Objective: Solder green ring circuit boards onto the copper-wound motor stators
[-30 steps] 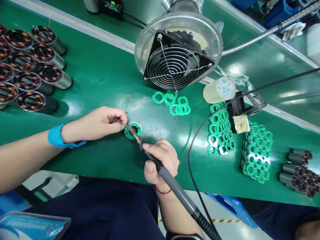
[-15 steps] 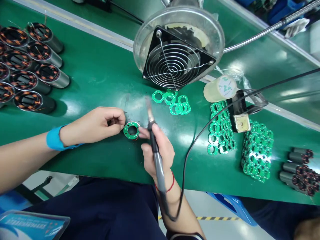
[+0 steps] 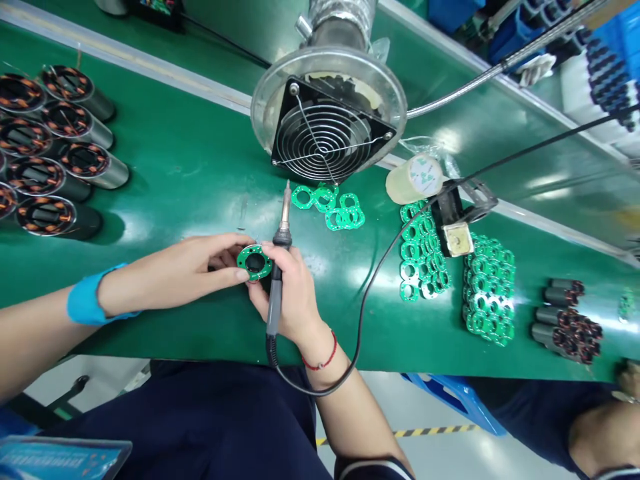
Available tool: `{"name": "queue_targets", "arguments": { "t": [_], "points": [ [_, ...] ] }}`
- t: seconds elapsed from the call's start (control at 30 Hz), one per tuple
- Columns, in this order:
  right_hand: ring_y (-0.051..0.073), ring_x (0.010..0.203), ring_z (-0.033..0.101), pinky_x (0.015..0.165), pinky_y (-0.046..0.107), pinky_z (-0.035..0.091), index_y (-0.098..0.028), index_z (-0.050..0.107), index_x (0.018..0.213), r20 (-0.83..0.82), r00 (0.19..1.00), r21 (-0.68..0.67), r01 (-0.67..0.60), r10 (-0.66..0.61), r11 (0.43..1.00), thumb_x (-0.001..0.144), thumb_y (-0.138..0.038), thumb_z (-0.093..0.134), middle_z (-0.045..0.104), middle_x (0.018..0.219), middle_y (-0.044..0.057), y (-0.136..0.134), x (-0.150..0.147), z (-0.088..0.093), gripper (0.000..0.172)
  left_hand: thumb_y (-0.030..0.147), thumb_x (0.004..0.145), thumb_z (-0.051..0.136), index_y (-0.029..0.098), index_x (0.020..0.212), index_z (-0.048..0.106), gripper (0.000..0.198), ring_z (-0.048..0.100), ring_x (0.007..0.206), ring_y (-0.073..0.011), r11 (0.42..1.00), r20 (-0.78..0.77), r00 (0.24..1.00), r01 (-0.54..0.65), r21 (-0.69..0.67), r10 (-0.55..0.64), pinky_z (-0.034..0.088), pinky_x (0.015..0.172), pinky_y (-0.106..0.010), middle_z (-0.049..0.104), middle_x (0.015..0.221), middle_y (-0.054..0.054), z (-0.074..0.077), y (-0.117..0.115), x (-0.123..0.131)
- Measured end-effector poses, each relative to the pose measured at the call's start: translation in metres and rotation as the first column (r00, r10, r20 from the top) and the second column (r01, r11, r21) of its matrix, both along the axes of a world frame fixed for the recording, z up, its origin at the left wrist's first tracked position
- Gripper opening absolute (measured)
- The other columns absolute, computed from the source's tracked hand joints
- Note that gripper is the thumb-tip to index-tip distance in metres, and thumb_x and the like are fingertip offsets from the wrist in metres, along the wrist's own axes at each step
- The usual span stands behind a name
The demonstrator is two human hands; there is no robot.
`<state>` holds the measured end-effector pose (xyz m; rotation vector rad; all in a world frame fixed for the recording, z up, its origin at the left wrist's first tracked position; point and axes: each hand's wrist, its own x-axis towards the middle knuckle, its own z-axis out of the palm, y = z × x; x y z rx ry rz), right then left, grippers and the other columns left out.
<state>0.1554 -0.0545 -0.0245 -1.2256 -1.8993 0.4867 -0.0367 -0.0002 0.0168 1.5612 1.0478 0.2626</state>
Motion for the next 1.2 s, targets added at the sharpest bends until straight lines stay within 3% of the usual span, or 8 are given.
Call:
{"name": "queue_targets", "arguments": {
  "t": [0.3,0.47,0.53,0.6,0.7,0.8,0.93,1.2],
  "points": [
    [0.02,0.09,0.073,0.08,0.037,0.058,-0.031,0.053,0.124,-0.013,0.999,0.1,0.04,-0.039,0.994,0.094,-0.015,0.059,0.076,0.104,0.002,-0.005,0.01,0.028,0.035,0.032,0.085,0.062,0.018,0.115,0.071,0.034,0.069,0.091,-0.0187,0.949,0.253,0.955,-0.07,-0.308,0.153,0.059,0.082,-0.034,0.075,0.11,-0.006,0.009,-0.002,0.003],
    [0.017,0.063,0.06,0.059,0.031,0.048,-0.029,0.06,0.104,0.15,0.98,0.226,0.096,-0.132,0.969,0.093,-0.012,0.057,0.064,0.072,-0.003,-0.005,0.007,0.03,0.02,0.035,0.085,0.063,0.018,0.123,0.066,0.042,0.067,0.088,-0.0189,0.984,0.098,0.982,-0.167,0.058,0.16,0.059,0.08,-0.034,0.07,0.099,-0.006,0.005,-0.011,0.005],
    [0.015,0.064,0.061,0.06,0.03,0.048,-0.028,0.058,0.104,0.038,0.988,0.119,0.144,-0.149,0.982,0.092,-0.012,0.055,0.064,0.074,-0.003,-0.006,0.002,0.031,0.021,0.027,0.088,0.059,0.018,0.125,0.064,0.038,0.066,0.092,-0.0198,0.899,0.019,0.988,-0.146,0.412,0.152,0.058,0.082,-0.034,0.067,0.102,-0.007,0.003,-0.016,0.004],
    [0.014,0.064,0.063,0.062,0.029,0.052,-0.027,0.054,0.107,-0.228,0.956,-0.134,0.154,-0.182,0.979,0.09,-0.014,0.055,0.063,0.076,-0.004,-0.008,-0.003,0.031,0.022,0.018,0.091,0.054,0.019,0.124,0.064,0.034,0.065,0.097,-0.0207,0.704,-0.014,0.991,-0.083,0.706,0.131,0.057,0.086,-0.034,0.067,0.105,-0.009,0.002,-0.021,0.003],
    [0.013,0.06,0.064,0.059,0.027,0.055,-0.027,0.049,0.111,-0.62,0.75,-0.434,-0.084,-0.23,0.897,0.089,-0.022,0.059,0.06,0.072,-0.007,-0.01,-0.008,0.03,0.025,0.014,0.093,0.054,0.021,0.122,0.064,0.031,0.066,0.1,-0.0212,0.5,0.025,0.993,-0.081,0.862,0.117,0.056,0.09,-0.033,0.068,0.107,-0.01,0.006,-0.027,0.002],
    [0.012,0.058,0.065,0.057,0.027,0.057,-0.028,0.049,0.112,-0.718,0.655,-0.456,-0.183,-0.238,0.871,0.091,-0.031,0.064,0.059,0.069,-0.008,-0.011,-0.009,0.027,0.027,0.02,0.092,0.058,0.021,0.127,0.06,0.035,0.066,0.098,-0.021,0.651,0.042,0.985,-0.141,0.746,0.165,0.057,0.088,-0.033,0.068,0.107,-0.009,0.013,-0.028,0.003],
    [0.012,0.062,0.066,0.062,0.028,0.058,-0.028,0.054,0.113,-0.484,0.856,-0.35,0.004,-0.184,0.937,0.091,-0.03,0.068,0.062,0.073,-0.007,-0.015,-0.001,0.028,0.027,0.034,0.086,0.062,0.02,0.127,0.061,0.043,0.066,0.093,-0.0198,0.936,0.121,0.971,-0.234,0.262,0.208,0.058,0.085,-0.034,0.066,0.106,-0.007,0.018,-0.023,0.006],
    [0.018,0.095,0.073,0.087,0.037,0.059,-0.029,0.055,0.122,-0.206,0.976,0.022,-0.073,0.076,0.997,0.092,-0.01,0.061,0.075,0.106,0.002,-0.007,0.01,0.046,0.037,0.035,0.077,0.064,0.018,0.115,0.071,0.042,0.064,0.086,-0.0203,0.931,0.212,0.97,-0.039,-0.364,0.123,0.053,0.077,-0.034,0.071,0.091,-0.004,0.016,-0.011,0.004]
  ]
}}
